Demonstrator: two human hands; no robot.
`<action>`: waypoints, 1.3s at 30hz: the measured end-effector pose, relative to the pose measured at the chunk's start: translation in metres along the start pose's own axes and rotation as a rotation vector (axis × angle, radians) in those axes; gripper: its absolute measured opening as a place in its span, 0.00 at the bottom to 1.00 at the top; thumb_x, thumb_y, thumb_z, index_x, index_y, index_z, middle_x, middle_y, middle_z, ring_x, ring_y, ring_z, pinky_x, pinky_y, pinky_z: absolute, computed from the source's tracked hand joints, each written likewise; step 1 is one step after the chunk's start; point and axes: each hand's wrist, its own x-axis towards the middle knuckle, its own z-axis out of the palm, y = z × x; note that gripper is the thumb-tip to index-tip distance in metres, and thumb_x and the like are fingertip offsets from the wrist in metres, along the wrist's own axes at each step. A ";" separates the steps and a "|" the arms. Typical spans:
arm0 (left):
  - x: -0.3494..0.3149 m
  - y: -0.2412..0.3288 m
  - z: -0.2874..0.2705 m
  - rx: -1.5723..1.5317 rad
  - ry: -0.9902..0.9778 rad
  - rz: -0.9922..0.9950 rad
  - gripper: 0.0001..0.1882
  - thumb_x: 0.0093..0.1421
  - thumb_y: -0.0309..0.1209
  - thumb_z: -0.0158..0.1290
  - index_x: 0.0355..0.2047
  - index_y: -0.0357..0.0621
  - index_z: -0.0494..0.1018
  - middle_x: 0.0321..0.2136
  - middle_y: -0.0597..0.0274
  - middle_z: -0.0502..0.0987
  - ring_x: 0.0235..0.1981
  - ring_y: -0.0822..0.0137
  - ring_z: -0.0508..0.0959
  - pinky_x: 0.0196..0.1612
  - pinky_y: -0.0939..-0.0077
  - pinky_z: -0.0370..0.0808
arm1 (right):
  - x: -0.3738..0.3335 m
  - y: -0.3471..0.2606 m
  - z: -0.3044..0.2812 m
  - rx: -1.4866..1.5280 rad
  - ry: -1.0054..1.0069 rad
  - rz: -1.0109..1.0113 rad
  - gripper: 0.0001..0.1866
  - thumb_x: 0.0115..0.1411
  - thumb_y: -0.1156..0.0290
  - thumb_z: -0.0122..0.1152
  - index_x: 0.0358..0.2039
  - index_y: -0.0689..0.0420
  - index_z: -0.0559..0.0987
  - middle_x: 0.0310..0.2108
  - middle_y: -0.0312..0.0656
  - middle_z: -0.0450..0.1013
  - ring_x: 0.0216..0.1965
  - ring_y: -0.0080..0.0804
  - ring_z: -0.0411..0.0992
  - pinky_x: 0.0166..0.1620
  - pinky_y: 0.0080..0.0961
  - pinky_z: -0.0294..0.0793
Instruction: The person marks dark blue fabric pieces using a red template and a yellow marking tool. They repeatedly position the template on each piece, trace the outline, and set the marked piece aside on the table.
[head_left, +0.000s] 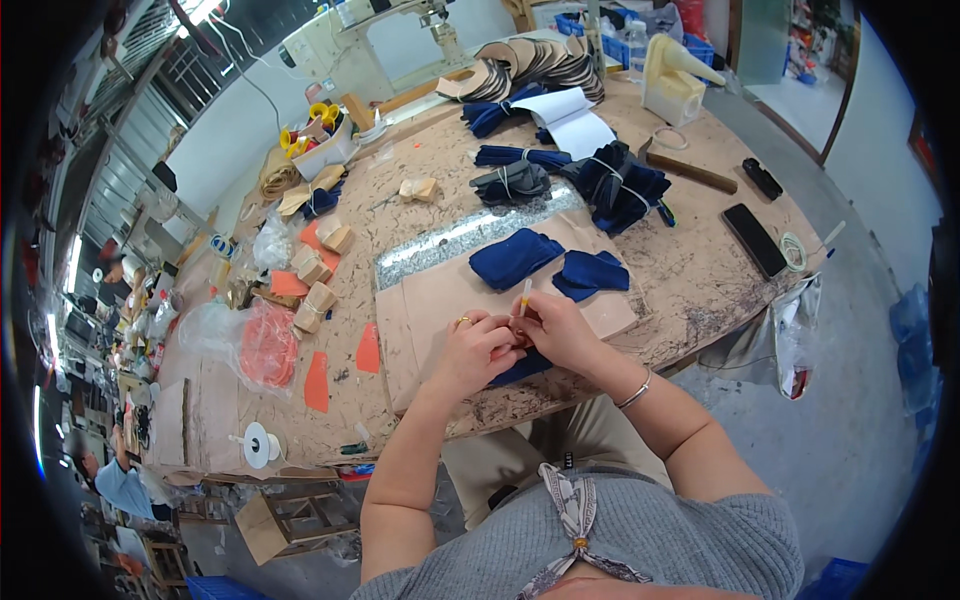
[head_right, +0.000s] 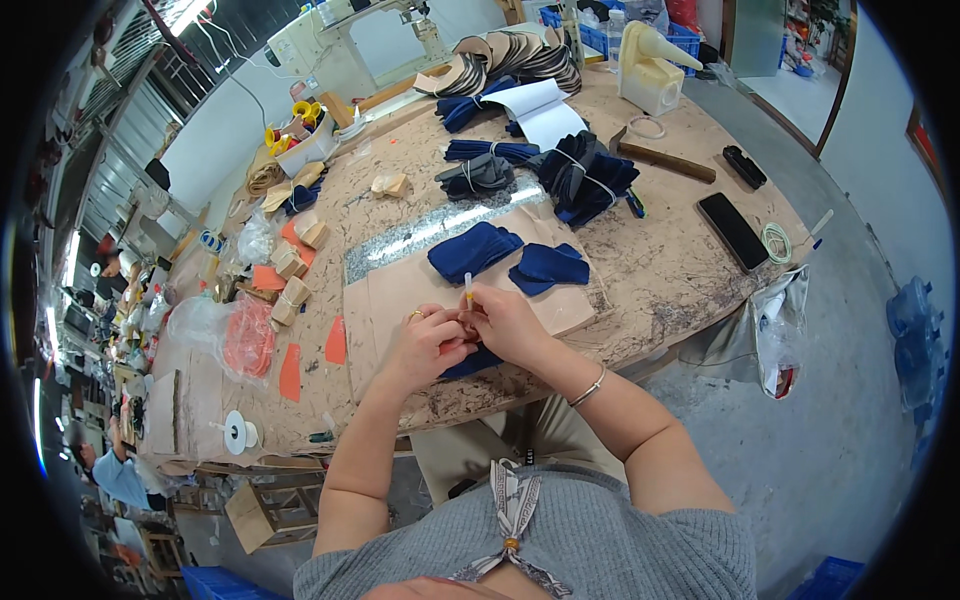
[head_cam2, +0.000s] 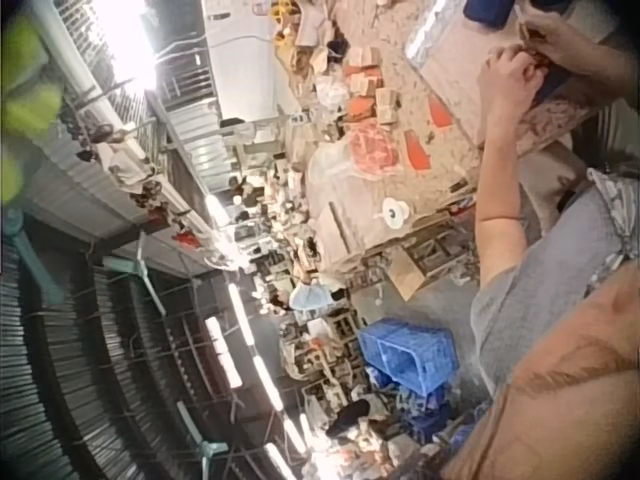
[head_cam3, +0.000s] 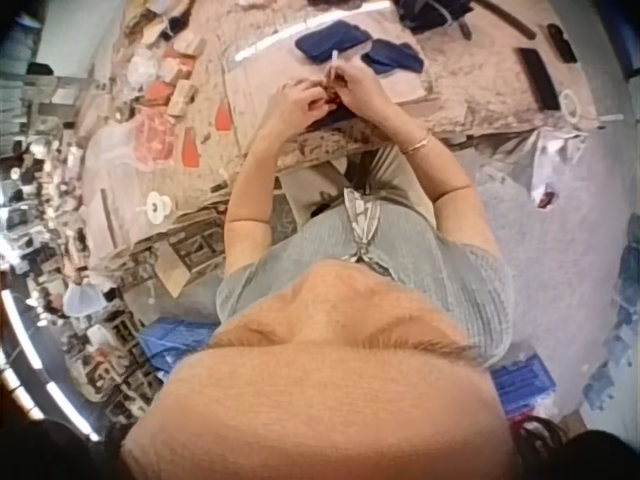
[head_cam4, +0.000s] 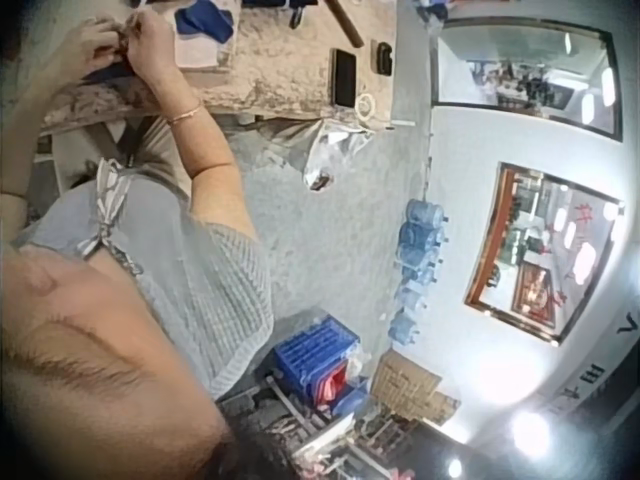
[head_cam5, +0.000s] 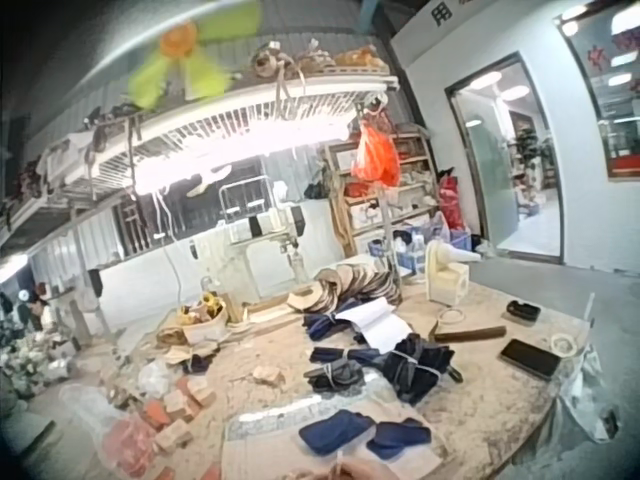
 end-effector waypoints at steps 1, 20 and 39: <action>0.001 0.001 0.001 -0.007 0.006 0.004 0.10 0.50 0.35 0.65 0.31 0.49 0.78 0.42 0.68 0.79 0.48 0.56 0.74 0.49 0.56 0.69 | 0.000 -0.002 -0.002 0.048 -0.023 0.070 0.06 0.57 0.80 0.62 0.34 0.60 0.74 0.26 0.48 0.76 0.27 0.41 0.78 0.30 0.32 0.75; -0.030 -0.003 0.006 -0.336 0.685 -0.198 0.18 0.54 0.27 0.64 0.45 0.40 0.77 0.51 0.50 0.76 0.52 0.53 0.75 0.55 0.62 0.71 | -0.008 0.002 -0.016 -0.380 -0.130 -0.089 0.23 0.52 0.67 0.70 0.46 0.63 0.77 0.40 0.51 0.76 0.42 0.50 0.72 0.47 0.39 0.72; -0.005 0.025 -0.001 0.001 0.001 -0.066 0.17 0.51 0.37 0.66 0.42 0.55 0.79 0.49 0.72 0.77 0.54 0.63 0.73 0.65 0.39 0.50 | -0.043 0.007 -0.060 -0.533 0.182 -0.133 0.06 0.52 0.75 0.67 0.31 0.56 0.80 0.33 0.41 0.75 0.40 0.44 0.69 0.47 0.37 0.70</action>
